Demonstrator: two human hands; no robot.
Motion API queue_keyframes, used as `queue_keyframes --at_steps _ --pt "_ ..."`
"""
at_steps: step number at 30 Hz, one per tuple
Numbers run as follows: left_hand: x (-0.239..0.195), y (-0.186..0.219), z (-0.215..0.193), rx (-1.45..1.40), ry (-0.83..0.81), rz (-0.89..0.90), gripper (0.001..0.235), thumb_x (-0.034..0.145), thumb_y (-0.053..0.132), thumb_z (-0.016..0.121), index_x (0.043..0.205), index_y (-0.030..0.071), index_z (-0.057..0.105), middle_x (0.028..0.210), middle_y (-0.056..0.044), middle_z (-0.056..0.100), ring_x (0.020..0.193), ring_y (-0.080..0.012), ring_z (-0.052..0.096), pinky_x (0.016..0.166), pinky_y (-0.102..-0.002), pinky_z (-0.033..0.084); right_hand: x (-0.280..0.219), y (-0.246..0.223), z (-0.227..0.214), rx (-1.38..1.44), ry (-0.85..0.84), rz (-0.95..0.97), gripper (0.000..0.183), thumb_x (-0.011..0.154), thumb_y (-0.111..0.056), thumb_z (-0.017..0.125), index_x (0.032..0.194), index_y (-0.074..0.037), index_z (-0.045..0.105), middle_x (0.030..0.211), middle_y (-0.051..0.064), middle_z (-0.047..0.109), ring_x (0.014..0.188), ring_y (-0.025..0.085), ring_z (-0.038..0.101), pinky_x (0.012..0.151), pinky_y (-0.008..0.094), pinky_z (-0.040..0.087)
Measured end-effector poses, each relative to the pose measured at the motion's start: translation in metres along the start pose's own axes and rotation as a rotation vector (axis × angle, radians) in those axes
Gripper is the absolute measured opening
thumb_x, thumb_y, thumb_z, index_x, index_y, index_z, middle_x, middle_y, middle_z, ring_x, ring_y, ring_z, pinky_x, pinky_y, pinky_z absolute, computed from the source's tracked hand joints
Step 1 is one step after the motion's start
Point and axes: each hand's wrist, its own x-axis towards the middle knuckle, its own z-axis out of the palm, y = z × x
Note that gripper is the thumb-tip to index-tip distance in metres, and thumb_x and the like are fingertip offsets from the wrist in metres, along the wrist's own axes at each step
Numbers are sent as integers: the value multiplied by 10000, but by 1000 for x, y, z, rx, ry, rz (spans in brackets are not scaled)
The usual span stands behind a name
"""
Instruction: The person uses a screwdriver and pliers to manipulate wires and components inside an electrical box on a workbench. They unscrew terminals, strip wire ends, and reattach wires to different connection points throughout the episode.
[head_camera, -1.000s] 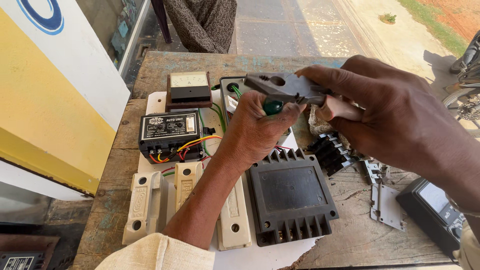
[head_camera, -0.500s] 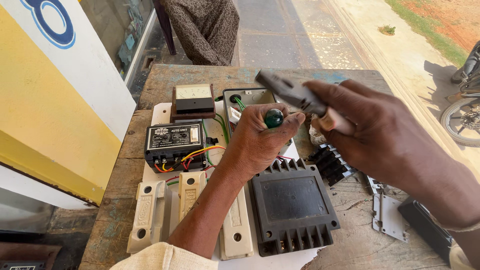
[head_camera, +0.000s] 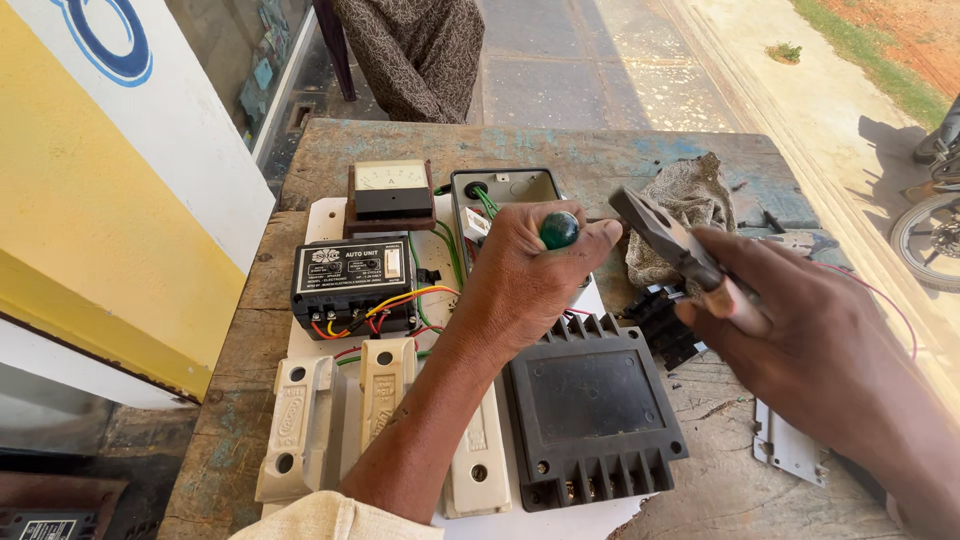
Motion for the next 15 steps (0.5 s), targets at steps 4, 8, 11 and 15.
queue_keyframes --at_steps 4,8,11,15 --pt "0 7 -2 -69 65 -137 592 1010 481 530 524 199 342 491 99 281 429 -58 258 412 -278 273 -38 59 46 -53 -311 487 718 843 -501 798 1488 -280 576 1224 105 784 1116 268 773 1004 424 597" --pt "17 5 -5 -234 -28 -147 576 972 479 570 513 184 385 465 55 323 407 -81 256 388 -295 244 -73 117 95 -116 -326 465 724 808 -510 765 1473 -278 596 1224 97 749 1139 269 747 1003 417 577" --pt "21 6 -18 -400 -237 -199 544 951 410 585 491 161 438 428 30 361 361 -87 309 369 -285 281 -80 130 115 -251 -460 448 688 843 -550 689 1492 -358 564 1223 43 699 1123 228 740 1024 388 585" --pt "17 2 -18 -366 -128 -202 484 997 334 604 561 176 467 468 46 397 397 -54 351 386 -267 303 -70 114 114 -313 -547 341 662 862 -602 656 1471 -360 566 1237 57 656 1094 187 731 1024 364 580"
